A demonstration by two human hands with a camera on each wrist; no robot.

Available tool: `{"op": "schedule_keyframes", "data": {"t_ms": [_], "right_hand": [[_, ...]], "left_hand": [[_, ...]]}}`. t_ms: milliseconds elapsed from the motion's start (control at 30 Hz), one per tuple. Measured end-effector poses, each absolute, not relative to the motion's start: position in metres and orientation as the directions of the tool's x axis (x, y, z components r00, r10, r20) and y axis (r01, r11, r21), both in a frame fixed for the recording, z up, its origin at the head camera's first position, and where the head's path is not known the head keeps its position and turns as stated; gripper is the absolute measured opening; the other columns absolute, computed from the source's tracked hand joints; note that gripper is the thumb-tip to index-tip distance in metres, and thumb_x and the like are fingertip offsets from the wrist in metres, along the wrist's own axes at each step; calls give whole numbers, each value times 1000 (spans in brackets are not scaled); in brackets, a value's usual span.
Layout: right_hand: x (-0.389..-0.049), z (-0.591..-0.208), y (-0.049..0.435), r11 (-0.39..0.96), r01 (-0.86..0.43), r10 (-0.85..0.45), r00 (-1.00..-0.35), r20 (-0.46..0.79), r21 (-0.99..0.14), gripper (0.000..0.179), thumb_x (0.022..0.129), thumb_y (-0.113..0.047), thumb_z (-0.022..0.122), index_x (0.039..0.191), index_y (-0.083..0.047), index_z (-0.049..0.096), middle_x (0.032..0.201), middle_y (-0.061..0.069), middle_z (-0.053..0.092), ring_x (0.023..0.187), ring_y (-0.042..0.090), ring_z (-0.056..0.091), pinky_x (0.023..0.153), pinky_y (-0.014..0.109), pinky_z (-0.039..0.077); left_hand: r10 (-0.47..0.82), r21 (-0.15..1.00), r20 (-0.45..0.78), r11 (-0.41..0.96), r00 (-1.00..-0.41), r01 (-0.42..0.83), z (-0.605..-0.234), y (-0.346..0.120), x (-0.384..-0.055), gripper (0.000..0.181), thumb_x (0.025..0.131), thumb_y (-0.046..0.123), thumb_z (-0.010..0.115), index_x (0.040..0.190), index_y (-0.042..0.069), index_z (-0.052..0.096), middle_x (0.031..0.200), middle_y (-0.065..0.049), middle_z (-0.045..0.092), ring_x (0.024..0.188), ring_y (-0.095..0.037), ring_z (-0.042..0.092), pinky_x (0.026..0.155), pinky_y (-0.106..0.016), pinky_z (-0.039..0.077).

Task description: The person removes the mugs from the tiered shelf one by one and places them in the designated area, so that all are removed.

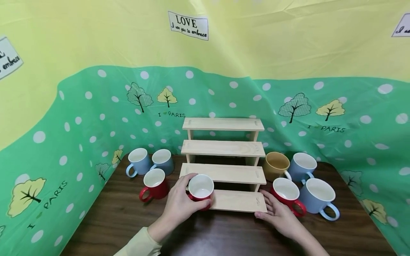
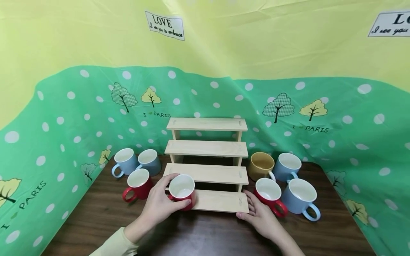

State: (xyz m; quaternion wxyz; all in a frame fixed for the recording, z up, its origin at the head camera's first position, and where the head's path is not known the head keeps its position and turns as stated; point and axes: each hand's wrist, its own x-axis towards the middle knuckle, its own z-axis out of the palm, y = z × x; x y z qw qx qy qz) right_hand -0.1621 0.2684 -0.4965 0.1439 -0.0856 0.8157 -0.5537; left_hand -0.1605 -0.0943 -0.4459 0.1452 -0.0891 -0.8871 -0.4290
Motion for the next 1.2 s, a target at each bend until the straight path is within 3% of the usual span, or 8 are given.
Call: {"op": "schedule_keyframes", "data": {"t_ms": [500, 833, 1200], "right_hand": [[-159, -496, 266, 377, 11, -294, -947, -131, -926, 96, 95, -15, 86, 165, 13, 25, 164, 39, 40, 148, 52, 49, 101, 36, 59], [-159, -495, 267, 400, -11, -296, -948, -118, -916, 95, 96, -16, 86, 164, 13, 27, 163, 39, 41, 147, 52, 50, 101, 36, 59], [-159, -494, 266, 405, -3, -293, -948, -127, -914, 95, 95, -16, 86, 164, 12, 27, 163, 39, 41, 147, 51, 50, 103, 36, 58]], "left_hand": [[121, 757, 355, 545, -927, 360, -417, -107, -160, 84, 66, 32, 106, 139, 19, 67, 124, 5, 72, 109, -19, 69, 84, -40, 64], [138, 796, 326, 494, -935, 350, -384, -136, -162, 83, 70, 26, 105, 142, 19, 65, 128, 4, 71, 112, -21, 68, 89, -45, 62], [74, 728, 359, 602, -931, 328, -353, -179, -168, 83, 73, 27, 105, 144, 19, 64, 128, -2, 72, 113, -24, 68, 88, -46, 63]]}}
